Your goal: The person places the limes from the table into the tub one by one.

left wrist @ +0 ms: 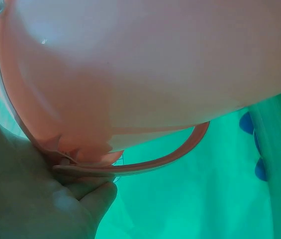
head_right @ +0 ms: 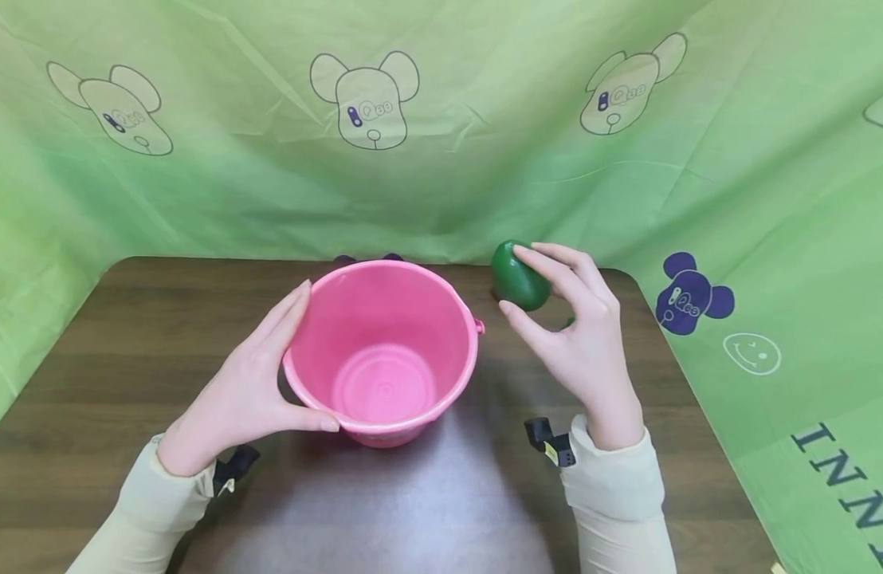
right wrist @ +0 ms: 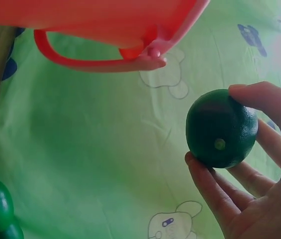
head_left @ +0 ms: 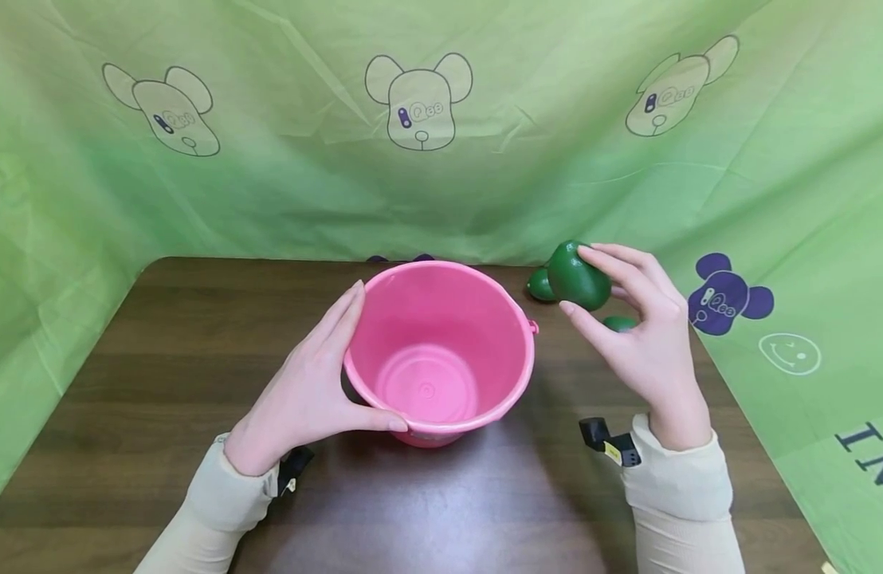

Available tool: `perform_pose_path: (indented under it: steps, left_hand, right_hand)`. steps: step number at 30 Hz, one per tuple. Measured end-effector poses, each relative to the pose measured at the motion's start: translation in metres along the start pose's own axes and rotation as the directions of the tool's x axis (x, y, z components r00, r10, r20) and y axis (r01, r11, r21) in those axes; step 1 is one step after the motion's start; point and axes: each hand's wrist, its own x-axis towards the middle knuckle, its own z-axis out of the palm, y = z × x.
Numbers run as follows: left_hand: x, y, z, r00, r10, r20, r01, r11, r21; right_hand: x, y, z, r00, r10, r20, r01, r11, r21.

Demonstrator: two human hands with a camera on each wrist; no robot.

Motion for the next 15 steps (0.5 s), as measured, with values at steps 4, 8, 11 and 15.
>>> perform_pose_path:
  steps: [4, 8, 11, 15]
  left_hand:
    - [0.000, 0.000, 0.001, 1.000, -0.001, 0.000, 0.001, 1.000, -0.008]
    - [0.000, 0.000, 0.001, 1.000, -0.007, 0.003, 0.008, 1.000, -0.008]
    - [-0.001, 0.000, 0.000, 1.000, -0.011, 0.006, 0.011, 1.000, -0.006]
    - [-0.001, 0.000, -0.001, 1.000, -0.018, 0.007, 0.018, 1.000, -0.005]
  right_hand:
    - [-0.001, -0.005, 0.000, 1.000, -0.015, 0.002, 0.015, 1.000, 0.001]
    - [0.000, -0.010, 0.001, 1.000, -0.031, 0.003, 0.031, 0.999, 0.008]
    - [0.000, -0.013, 0.002, 0.999, -0.042, 0.008, 0.042, 0.999, 0.019]
    - [0.002, -0.017, 0.003, 0.998, -0.063, 0.015, 0.062, 0.998, 0.032]
